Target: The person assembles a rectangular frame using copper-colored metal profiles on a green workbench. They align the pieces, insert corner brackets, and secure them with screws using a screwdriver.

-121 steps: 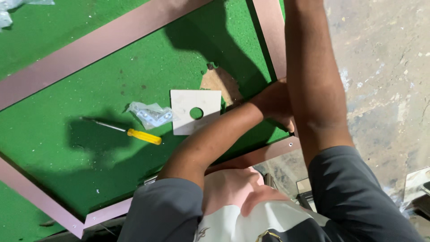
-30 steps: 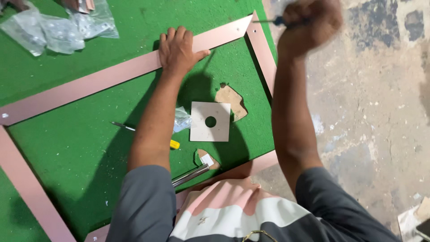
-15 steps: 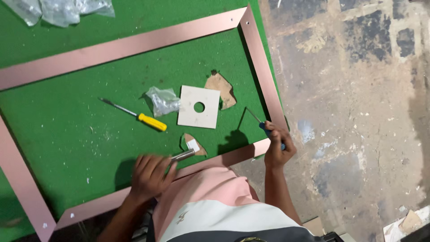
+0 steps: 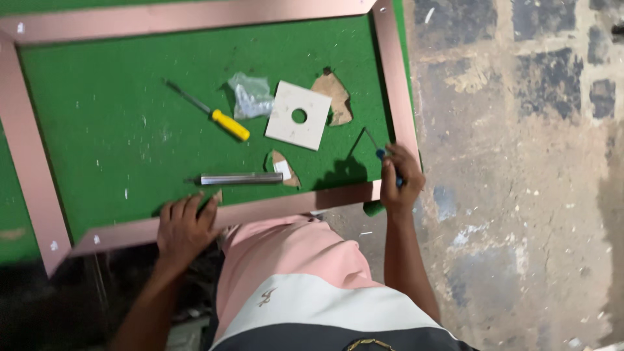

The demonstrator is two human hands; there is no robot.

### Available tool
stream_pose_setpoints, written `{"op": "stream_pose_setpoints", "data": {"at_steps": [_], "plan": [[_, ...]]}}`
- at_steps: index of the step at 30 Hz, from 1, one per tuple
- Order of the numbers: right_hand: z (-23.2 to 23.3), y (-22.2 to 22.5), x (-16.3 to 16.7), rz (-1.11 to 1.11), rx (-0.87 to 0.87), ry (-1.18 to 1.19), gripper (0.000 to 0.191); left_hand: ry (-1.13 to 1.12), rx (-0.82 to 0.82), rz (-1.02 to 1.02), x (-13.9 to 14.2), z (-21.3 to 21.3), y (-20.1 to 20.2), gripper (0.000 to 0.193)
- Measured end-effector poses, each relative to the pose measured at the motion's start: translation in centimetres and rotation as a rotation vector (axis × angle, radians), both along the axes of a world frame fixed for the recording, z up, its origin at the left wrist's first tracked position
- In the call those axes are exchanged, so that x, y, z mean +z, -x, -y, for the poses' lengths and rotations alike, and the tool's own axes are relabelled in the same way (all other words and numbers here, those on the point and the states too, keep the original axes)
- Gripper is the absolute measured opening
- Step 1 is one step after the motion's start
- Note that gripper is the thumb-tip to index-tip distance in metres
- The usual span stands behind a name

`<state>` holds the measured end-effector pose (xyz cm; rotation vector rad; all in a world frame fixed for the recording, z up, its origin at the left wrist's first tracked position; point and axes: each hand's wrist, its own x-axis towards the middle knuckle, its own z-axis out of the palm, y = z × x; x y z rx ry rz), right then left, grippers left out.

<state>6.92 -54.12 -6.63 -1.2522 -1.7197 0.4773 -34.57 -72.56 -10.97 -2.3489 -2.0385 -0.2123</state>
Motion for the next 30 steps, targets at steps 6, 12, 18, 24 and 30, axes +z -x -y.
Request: {"op": "stream_pose_setpoints", "data": {"at_steps": [6, 12, 18, 24, 30], "plan": [[-8.8, 0.6, -3.7, -0.502, 0.336, 0.084, 0.025, -0.047, 0.008, -0.042, -0.3, 0.5, -0.2, 0.08], [-11.2, 10.9, -0.3, -0.833, 0.835, 0.065, 0.033, -0.06, 0.022, 0.035, -2.6, 1.0, 0.2, 0.081], [-0.5, 30.5, 4.3, -1.172, 1.293, 0.284, 0.041, -0.246, 0.053, 0.123, -5.0, 1.2, 0.5, 0.044], [10.0, 46.2, 3.1, -0.967, 1.354, 0.659, 0.034, 0.176, -0.068, 0.263, -8.4, 0.7, 0.9, 0.019], [12.8, 49.5, 1.4, -0.77, 1.342, 0.724, 0.035, -0.088, -0.025, 2.012, -12.3, -1.9, -3.4, 0.024]]}}
